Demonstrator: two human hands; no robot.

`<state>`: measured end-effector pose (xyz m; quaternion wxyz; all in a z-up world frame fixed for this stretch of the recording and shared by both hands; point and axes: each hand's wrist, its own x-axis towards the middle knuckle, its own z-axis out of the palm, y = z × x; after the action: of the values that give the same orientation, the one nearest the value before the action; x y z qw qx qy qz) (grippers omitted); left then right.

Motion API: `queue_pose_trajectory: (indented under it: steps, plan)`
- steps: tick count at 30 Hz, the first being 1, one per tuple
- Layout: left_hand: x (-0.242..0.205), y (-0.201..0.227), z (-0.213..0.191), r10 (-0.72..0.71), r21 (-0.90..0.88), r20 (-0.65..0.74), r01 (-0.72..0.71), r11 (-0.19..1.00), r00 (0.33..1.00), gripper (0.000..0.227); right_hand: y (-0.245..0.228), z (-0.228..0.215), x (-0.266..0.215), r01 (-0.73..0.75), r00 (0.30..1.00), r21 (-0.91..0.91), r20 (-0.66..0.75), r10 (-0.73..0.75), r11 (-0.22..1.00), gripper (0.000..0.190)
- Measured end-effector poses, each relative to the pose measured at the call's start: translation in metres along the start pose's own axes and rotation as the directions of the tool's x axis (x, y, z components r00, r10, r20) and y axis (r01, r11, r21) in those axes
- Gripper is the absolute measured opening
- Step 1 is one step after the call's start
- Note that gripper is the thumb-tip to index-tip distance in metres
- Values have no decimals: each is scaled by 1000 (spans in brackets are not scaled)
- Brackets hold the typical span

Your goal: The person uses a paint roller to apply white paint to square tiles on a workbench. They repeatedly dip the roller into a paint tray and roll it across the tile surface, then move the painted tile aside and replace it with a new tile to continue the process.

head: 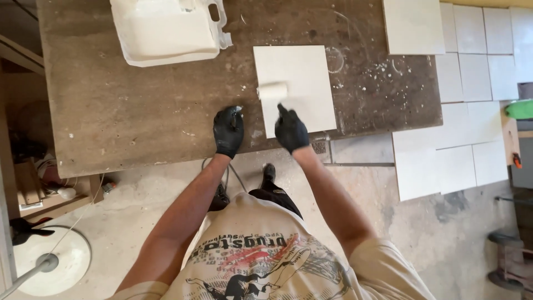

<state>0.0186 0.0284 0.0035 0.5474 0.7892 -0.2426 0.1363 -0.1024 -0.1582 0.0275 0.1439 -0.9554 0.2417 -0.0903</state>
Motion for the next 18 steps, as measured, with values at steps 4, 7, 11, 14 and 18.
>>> queue_pose_trajectory:
  steps: [4,7,11,14,18]
  plan:
    - [-4,-9,3,-1,-45,54,3,999,999,21,-10,-25,-90,-41,998,-75,44,45,996,53]
    - [-7,-15,10,-6,-63,40,9,998,999,20,-20,-52,-136,-143,986,-83,74,149,986,51]
    - [-6,-17,12,8,-50,21,-7,999,1000,18,-39,-86,-156,-365,924,4,127,361,931,43]
    - [-2,-6,4,-3,-61,36,6,998,999,19,-35,-78,-150,-333,938,32,113,327,942,43]
    - [-2,-6,5,-21,-60,16,22,998,1000,19,-31,-49,-129,-241,968,-35,57,243,970,44]
